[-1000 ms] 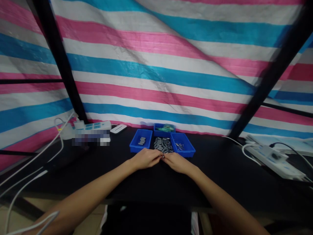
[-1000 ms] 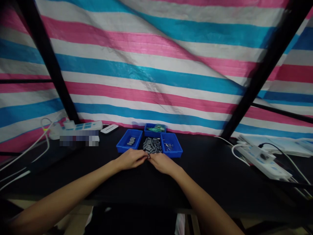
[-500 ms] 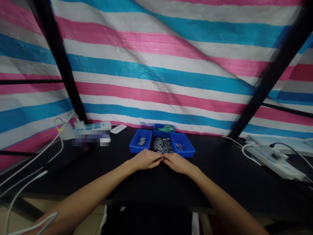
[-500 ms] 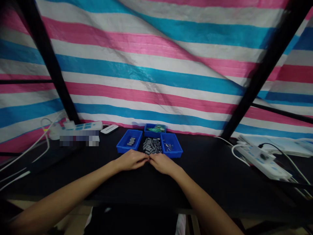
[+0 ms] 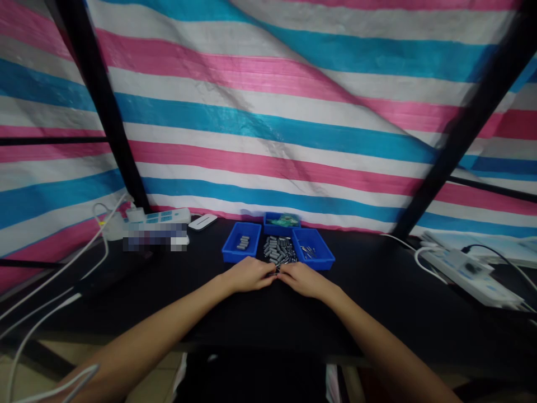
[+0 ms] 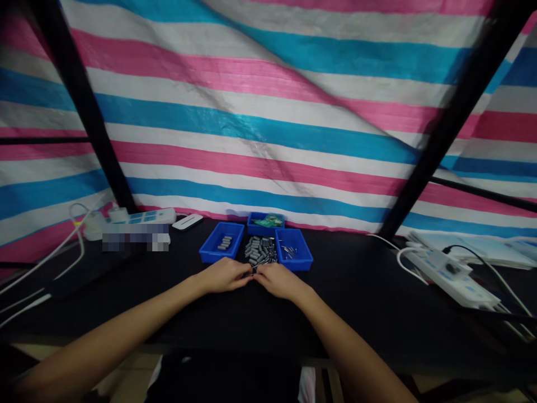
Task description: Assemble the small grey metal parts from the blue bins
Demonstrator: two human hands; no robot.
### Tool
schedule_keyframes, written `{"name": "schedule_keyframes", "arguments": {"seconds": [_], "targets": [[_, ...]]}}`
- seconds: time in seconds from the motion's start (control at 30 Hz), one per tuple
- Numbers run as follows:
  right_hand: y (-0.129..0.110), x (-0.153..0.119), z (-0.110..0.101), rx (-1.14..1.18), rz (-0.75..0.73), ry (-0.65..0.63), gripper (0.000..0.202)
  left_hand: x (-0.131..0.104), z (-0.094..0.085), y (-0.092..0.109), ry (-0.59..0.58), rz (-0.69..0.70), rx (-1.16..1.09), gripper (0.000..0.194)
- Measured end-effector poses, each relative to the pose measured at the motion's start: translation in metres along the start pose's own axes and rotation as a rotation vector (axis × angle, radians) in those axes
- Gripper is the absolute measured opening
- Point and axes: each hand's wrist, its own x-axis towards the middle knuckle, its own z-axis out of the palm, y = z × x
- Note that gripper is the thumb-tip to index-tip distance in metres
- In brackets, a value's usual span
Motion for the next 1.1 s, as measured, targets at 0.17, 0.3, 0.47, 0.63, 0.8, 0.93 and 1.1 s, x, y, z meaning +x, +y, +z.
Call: {"name": "schedule_keyframes", "arguments": {"seconds": [0.17,0.3,0.47,0.63,0.8,0.93,1.1], "targets": [[-0.0008,0.0000,-0.0005,0.010,0.005,-0.006,0.023,0.0007,0.0016,-0.0011,-0.006,-0.006,-0.002,0.020],[-0.0007,-0.0001,-0.0007,0.025,-0.003,0.000,0.023,0.0010,0.0011,-0.0011,-0.020,-0.003,0.000,0.020],[-0.0018,0.0002,-0.0016,0.026,0.013,-0.005,0.021,0.0013,-0.0012,-0.0001,-0.032,-0.002,-0.009,0.018],[-0.0017,0.0002,-0.0011,0.016,0.028,-0.002,0.019,0.0012,0.0004,-0.0010,-0.015,0.009,-0.019,0.017],[-0.0013,-0.0005,-0.0012,0.019,0.021,0.002,0.018,0.0010,0.0009,-0.0019,-0.007,0.011,-0.028,0.018],[-0.0002,-0.0008,-0.0007,0.024,0.012,0.006,0.019,0.0011,-0.0002,-0.0019,-0.004,0.008,-0.041,0.019],[0.0008,-0.0008,-0.0005,0.017,0.009,0.010,0.018,0.0011,0.0010,-0.0027,-0.014,0.006,-0.036,0.018]]}}
